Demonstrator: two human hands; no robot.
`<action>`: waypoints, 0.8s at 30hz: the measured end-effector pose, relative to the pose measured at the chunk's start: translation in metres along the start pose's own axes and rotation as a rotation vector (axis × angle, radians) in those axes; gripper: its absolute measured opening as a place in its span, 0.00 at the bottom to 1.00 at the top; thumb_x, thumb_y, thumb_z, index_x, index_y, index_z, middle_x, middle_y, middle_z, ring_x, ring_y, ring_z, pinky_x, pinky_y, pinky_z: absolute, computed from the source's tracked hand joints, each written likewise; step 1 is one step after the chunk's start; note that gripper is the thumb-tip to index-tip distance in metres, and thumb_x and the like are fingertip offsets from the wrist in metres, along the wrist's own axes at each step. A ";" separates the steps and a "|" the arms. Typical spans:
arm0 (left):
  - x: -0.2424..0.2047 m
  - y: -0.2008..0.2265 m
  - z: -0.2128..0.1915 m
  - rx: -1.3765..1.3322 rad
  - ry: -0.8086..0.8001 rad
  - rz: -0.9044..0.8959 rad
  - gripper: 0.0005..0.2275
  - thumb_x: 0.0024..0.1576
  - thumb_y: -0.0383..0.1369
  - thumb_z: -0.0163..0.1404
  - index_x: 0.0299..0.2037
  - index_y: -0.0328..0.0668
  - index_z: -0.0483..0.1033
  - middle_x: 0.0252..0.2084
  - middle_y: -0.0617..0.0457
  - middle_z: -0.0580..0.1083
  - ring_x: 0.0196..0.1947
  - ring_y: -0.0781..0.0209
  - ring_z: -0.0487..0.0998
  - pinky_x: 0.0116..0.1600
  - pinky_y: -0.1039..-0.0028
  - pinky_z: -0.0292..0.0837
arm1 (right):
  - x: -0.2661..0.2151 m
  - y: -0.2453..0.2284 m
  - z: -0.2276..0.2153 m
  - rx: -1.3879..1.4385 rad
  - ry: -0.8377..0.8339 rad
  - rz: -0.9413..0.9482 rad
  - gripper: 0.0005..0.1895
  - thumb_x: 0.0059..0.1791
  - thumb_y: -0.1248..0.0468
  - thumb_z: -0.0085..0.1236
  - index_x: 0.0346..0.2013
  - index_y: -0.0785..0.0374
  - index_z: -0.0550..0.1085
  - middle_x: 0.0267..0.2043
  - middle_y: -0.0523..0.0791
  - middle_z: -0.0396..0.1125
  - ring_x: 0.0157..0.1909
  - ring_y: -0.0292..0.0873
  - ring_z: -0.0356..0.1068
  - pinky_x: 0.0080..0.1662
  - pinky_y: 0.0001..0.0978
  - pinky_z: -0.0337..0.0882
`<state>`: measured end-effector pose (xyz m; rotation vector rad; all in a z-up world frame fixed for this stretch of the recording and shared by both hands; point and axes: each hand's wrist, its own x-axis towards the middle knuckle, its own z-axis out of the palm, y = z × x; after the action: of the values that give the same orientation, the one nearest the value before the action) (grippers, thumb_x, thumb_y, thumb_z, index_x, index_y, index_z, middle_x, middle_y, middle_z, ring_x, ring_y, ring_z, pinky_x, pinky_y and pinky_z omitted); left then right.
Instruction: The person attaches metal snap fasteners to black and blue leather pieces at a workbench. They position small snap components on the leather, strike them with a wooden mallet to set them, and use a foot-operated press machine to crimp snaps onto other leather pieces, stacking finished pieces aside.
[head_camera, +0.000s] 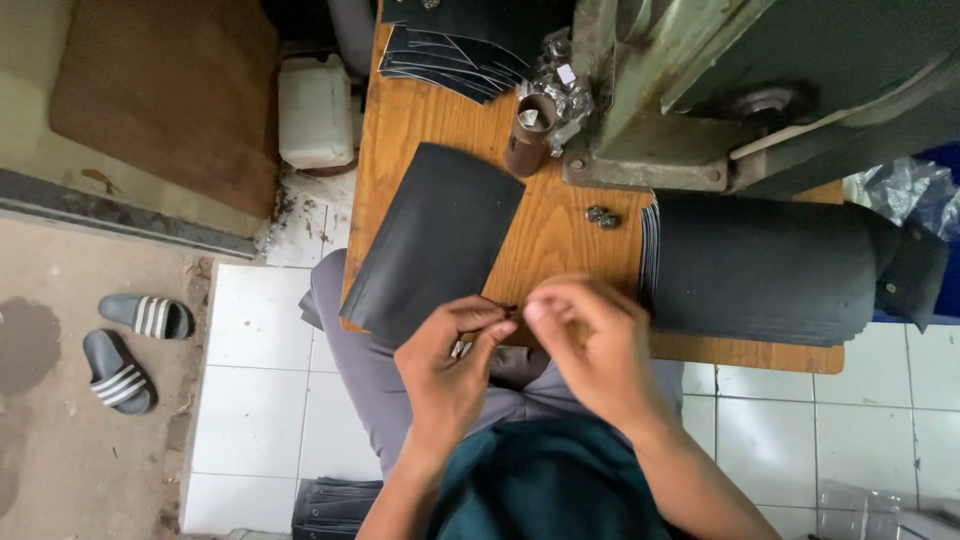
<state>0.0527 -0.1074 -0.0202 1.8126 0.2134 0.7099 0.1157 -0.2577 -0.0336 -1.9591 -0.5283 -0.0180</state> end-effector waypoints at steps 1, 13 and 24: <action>-0.001 0.001 -0.001 0.000 -0.001 0.000 0.05 0.48 0.26 0.68 0.31 0.40 0.85 0.28 0.51 0.81 0.27 0.56 0.85 0.36 0.71 0.80 | -0.001 -0.009 0.001 0.000 0.001 0.000 0.08 0.51 0.61 0.61 0.37 0.63 0.81 0.38 0.48 0.77 0.33 0.47 0.79 0.35 0.33 0.80; -0.008 -0.006 -0.004 -0.117 -0.047 0.023 0.02 0.54 0.25 0.62 0.32 0.35 0.84 0.30 0.47 0.82 0.26 0.53 0.82 0.35 0.68 0.78 | -0.012 -0.015 0.008 0.542 -0.134 0.265 0.10 0.51 0.66 0.58 0.41 0.74 0.76 0.23 0.53 0.74 0.27 0.41 0.77 0.36 0.33 0.79; -0.026 -0.006 -0.007 -0.193 -0.047 -0.279 0.02 0.56 0.21 0.55 0.32 0.31 0.76 0.34 0.51 0.79 0.28 0.68 0.72 0.35 0.81 0.69 | -0.017 -0.026 0.014 0.201 -0.069 -0.173 0.04 0.48 0.71 0.60 0.37 0.66 0.74 0.28 0.45 0.72 0.25 0.35 0.71 0.27 0.22 0.70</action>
<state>0.0291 -0.1122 -0.0339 1.5750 0.3475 0.4736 0.0881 -0.2429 -0.0217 -1.7188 -0.7168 -0.0061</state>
